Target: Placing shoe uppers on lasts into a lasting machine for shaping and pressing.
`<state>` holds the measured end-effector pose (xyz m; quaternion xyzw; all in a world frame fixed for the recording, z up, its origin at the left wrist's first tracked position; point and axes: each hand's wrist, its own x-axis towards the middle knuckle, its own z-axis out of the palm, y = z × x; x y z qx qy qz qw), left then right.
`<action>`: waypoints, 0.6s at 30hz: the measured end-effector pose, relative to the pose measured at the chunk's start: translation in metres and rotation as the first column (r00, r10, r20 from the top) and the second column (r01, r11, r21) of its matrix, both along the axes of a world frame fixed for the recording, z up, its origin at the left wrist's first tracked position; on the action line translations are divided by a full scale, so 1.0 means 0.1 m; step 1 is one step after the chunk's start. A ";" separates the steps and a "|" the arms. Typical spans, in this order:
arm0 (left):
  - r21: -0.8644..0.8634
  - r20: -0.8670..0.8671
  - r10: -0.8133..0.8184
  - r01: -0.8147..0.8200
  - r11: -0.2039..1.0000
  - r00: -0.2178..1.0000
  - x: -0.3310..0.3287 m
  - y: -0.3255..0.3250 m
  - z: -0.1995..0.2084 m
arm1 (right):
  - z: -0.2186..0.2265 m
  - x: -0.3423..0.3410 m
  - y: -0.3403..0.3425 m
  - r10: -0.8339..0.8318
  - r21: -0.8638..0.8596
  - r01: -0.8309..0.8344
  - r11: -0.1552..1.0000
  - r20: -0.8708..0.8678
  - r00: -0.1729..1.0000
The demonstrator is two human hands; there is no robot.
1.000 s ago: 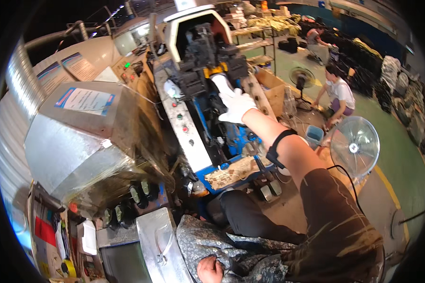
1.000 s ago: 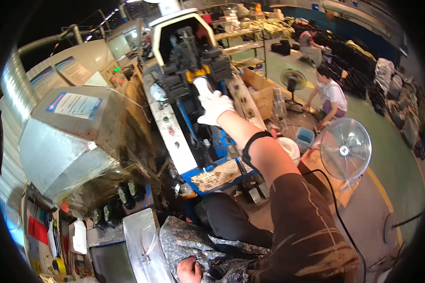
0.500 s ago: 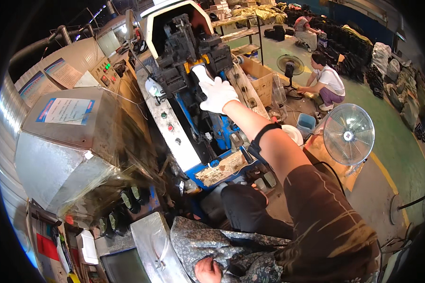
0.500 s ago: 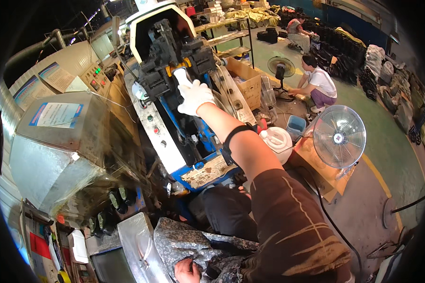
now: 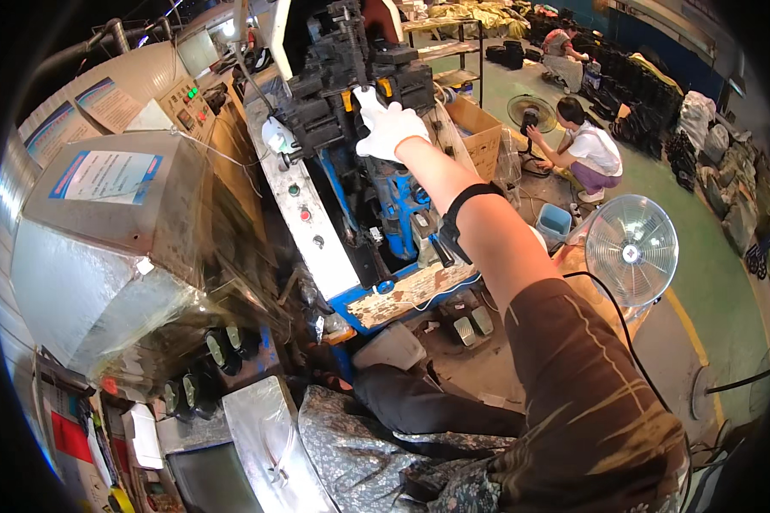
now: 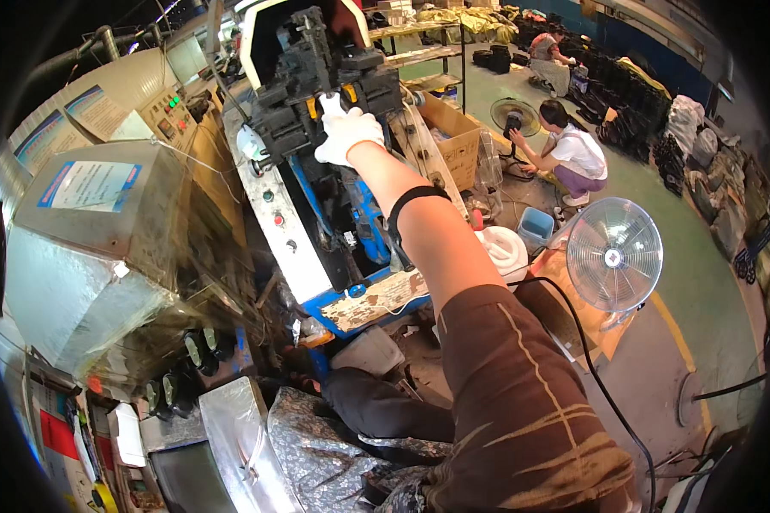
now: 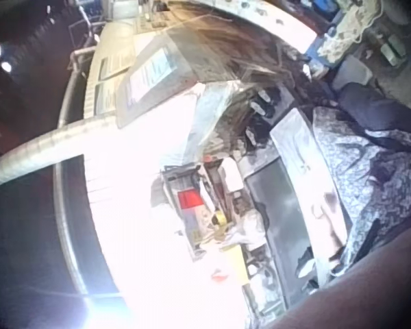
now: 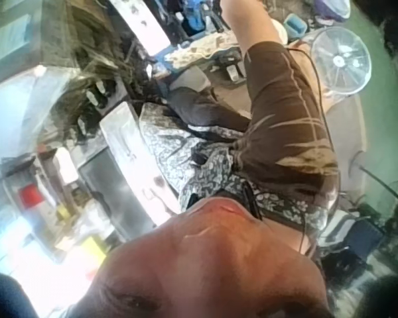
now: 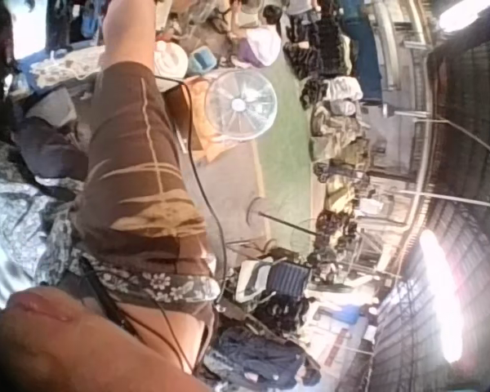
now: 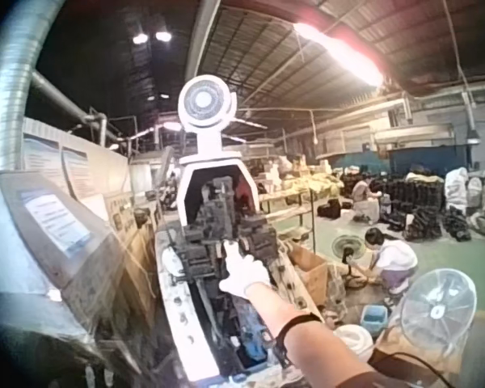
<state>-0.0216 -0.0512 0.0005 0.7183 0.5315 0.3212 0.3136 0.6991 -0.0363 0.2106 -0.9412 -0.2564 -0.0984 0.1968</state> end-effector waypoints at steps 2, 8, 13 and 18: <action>0.074 -0.001 0.076 -0.076 0.994 0.997 -0.21 0.10 0.06 | 0.02 0.01 0.02 -0.011 0.020 0.010 1.000 0.036 0.999; 0.108 0.003 0.091 -0.091 0.990 0.996 -0.57 0.31 0.01 | -0.31 -0.70 0.14 0.428 -0.278 -0.325 0.904 0.622 0.656; 0.090 0.032 0.098 -0.100 0.991 0.995 -0.83 0.35 0.05 | -2.07 -2.61 -0.32 0.834 -0.351 -0.779 0.520 0.014 0.551; 0.073 0.036 0.120 -0.123 0.990 0.992 -1.29 0.34 -0.02 | -3.09 -3.41 -0.73 0.832 0.024 -0.836 0.548 0.090 0.548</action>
